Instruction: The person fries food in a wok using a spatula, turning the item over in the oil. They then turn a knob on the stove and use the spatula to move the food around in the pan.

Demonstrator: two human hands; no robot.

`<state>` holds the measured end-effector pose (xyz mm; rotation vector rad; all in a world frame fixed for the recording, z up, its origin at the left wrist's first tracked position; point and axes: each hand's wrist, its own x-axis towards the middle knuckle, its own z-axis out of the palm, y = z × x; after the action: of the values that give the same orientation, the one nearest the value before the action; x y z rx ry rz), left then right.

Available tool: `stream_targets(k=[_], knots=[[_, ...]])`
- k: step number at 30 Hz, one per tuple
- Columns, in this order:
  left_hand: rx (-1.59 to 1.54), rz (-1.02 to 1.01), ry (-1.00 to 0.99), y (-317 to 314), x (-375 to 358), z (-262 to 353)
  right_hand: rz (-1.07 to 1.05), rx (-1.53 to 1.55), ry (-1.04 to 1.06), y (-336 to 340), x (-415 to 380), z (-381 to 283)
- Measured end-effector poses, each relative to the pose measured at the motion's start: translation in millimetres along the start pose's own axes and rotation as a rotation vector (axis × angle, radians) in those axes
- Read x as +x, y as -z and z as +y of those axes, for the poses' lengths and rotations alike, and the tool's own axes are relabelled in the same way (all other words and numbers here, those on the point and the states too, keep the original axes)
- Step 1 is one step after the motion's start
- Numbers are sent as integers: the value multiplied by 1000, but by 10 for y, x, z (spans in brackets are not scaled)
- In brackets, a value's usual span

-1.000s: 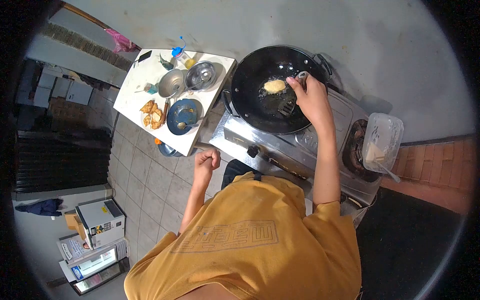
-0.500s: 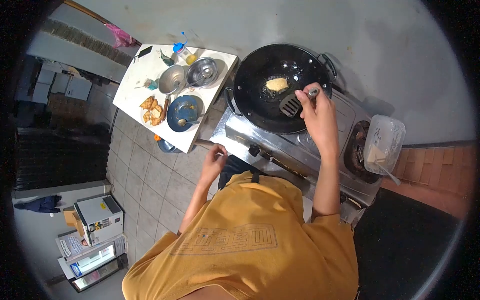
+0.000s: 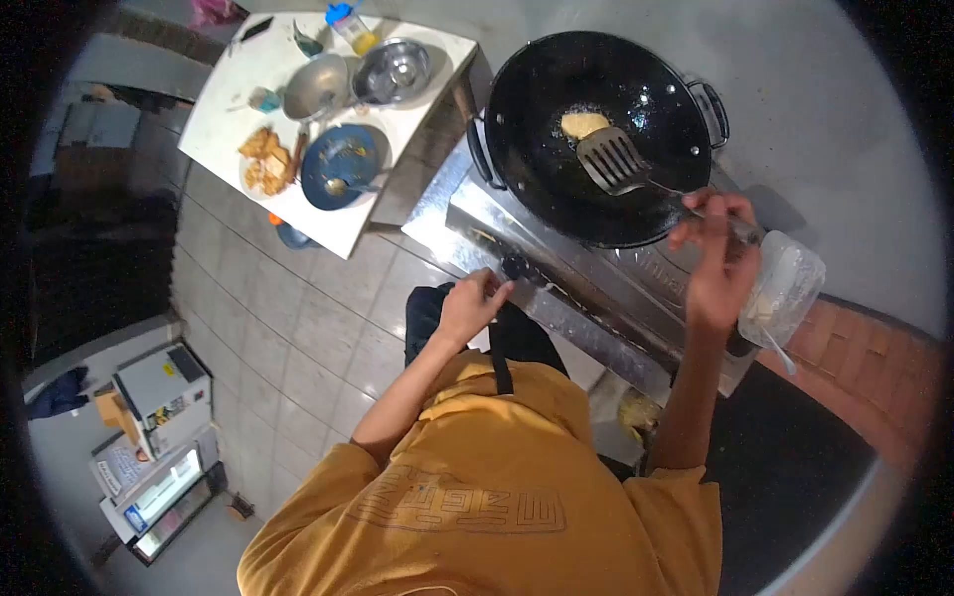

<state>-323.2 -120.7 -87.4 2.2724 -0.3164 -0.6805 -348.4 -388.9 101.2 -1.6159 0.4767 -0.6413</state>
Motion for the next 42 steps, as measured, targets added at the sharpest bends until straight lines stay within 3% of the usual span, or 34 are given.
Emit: stream_targets(k=[4, 7, 10, 13, 15, 24, 28, 31, 33, 42], knots=[[-107, 102, -114, -136, 42, -182, 32, -107, -34, 4, -70, -106], [-223, 123, -79, -130, 69, -233, 100, -134, -92, -59, -93, -49], [-243, 165, -188, -269, 136, -386, 102, -232, 63, -174, -171, -74], [-269, 148, -172, -409, 159, -491, 78, -400, 130, -181, -206, -47], [-242, 237, -263, -500, 183, -507, 43, -443, 105, -109, -216, -55], [-333, 311, -287, -610, 315, -481, 118, -373, 32, -94, -181, -39], [-233, 315, -270, -665, 310, -434, 137, -343, 26, -58, -121, -45], [-178, 299, -263, -665, 322, -432, 20, -288, -36, -10, -115, -79], [-169, 296, -273, -669, 327, -418, 108, -282, -2, -13, -107, -87], [-30, 314, -310, -564, 312, -410, 142, -288, -35, 7, -139, -53]])
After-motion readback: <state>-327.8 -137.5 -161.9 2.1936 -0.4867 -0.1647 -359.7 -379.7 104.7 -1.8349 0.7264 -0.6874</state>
